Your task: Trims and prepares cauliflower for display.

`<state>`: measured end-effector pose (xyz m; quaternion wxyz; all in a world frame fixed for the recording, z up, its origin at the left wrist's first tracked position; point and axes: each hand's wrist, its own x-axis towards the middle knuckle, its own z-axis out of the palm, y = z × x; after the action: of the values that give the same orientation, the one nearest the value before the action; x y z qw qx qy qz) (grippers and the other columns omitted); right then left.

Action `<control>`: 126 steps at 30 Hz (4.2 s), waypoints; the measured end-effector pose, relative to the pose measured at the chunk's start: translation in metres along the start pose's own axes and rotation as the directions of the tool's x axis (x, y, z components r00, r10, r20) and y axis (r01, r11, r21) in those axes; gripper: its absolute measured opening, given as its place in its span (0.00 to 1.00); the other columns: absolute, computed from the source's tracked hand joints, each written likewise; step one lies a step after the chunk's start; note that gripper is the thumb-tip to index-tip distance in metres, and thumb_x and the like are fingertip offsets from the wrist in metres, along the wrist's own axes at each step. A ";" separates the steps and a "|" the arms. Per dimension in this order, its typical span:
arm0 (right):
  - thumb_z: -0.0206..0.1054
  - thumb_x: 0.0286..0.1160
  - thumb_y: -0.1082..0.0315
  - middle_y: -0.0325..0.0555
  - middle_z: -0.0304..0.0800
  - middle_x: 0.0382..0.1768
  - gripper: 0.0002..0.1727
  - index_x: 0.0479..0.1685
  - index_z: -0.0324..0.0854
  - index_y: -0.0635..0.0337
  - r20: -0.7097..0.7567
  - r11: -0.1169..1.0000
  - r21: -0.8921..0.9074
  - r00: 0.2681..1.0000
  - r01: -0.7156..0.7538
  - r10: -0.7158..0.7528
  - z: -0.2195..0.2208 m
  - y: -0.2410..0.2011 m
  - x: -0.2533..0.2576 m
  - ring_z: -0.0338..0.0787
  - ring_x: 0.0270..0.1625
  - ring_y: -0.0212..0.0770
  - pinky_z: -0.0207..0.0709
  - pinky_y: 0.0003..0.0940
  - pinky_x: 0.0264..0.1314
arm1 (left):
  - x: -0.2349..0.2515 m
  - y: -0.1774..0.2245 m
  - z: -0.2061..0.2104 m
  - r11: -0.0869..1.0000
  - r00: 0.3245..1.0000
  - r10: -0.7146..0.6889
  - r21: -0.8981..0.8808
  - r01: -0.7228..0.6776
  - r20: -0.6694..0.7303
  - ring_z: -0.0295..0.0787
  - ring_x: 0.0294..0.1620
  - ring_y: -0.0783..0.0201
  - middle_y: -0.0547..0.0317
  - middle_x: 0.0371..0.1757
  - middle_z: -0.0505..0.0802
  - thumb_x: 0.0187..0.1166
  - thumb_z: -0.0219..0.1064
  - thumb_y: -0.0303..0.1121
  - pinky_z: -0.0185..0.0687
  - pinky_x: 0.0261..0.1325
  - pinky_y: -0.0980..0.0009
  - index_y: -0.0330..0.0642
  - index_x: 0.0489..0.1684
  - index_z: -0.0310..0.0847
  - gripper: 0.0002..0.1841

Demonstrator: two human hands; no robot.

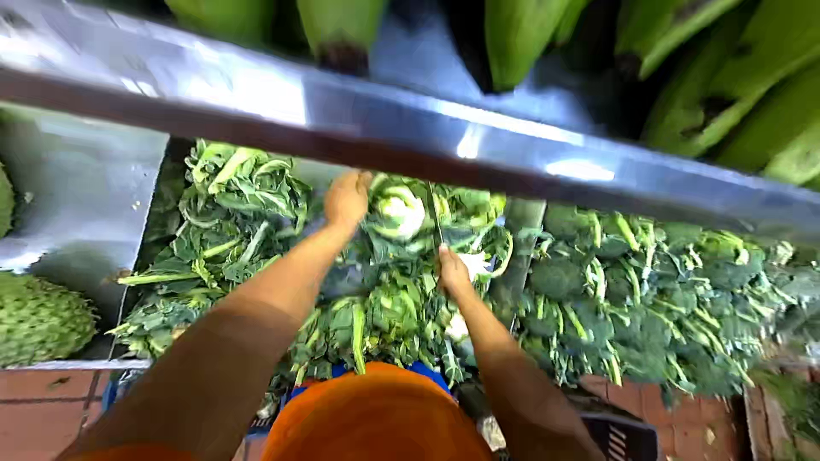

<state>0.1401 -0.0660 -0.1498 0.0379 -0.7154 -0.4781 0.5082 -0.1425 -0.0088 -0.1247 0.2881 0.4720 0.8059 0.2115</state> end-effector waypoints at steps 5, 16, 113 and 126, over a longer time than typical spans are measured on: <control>0.37 0.89 0.31 0.40 0.70 0.20 0.37 0.66 0.79 0.51 0.069 0.985 0.157 0.995 -0.078 0.068 -0.018 -0.012 -0.007 0.64 0.14 0.38 0.65 0.36 0.16 | -0.005 -0.015 0.009 0.984 0.952 0.174 0.071 -0.161 -0.252 0.62 0.87 0.35 0.33 0.81 0.75 0.86 0.54 0.59 0.45 0.90 0.34 0.36 0.78 0.73 0.35; 0.37 0.92 0.38 0.47 0.80 0.24 0.33 0.65 0.80 0.52 -0.118 0.984 -0.076 0.979 0.159 -0.168 -0.011 -0.003 -0.071 0.81 0.22 0.48 0.80 0.50 0.27 | -0.035 0.016 0.038 0.861 0.833 0.503 -0.052 -0.506 0.230 0.55 0.93 0.47 0.53 0.92 0.65 0.78 0.72 0.42 0.55 0.90 0.45 0.44 0.91 0.59 0.40; 0.49 0.91 0.41 0.51 0.92 0.47 0.27 0.58 0.86 0.51 -0.052 0.879 -0.477 0.998 -0.008 -0.019 -0.118 -0.021 -0.131 0.92 0.54 0.53 0.81 0.65 0.59 | -0.038 0.050 0.061 0.894 0.988 -0.130 -0.422 0.152 0.079 0.76 0.76 0.37 0.29 0.76 0.78 0.60 0.86 0.46 0.72 0.77 0.39 0.31 0.87 0.53 0.56; 0.57 0.86 0.41 0.51 0.93 0.45 0.24 0.65 0.85 0.45 -0.288 0.952 -0.304 0.948 0.042 -0.133 -0.064 0.047 -0.115 0.92 0.48 0.55 0.81 0.69 0.52 | -0.079 -0.028 -0.091 0.266 0.871 -0.225 -0.833 0.486 0.436 0.91 0.54 0.50 0.46 0.59 0.90 0.81 0.64 0.35 0.89 0.53 0.51 0.49 0.75 0.70 0.23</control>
<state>0.2163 -0.1470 -0.0653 0.0273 -0.7608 -0.5681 0.3126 -0.1903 -0.0980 -0.0534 0.6333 0.0523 0.5886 0.4997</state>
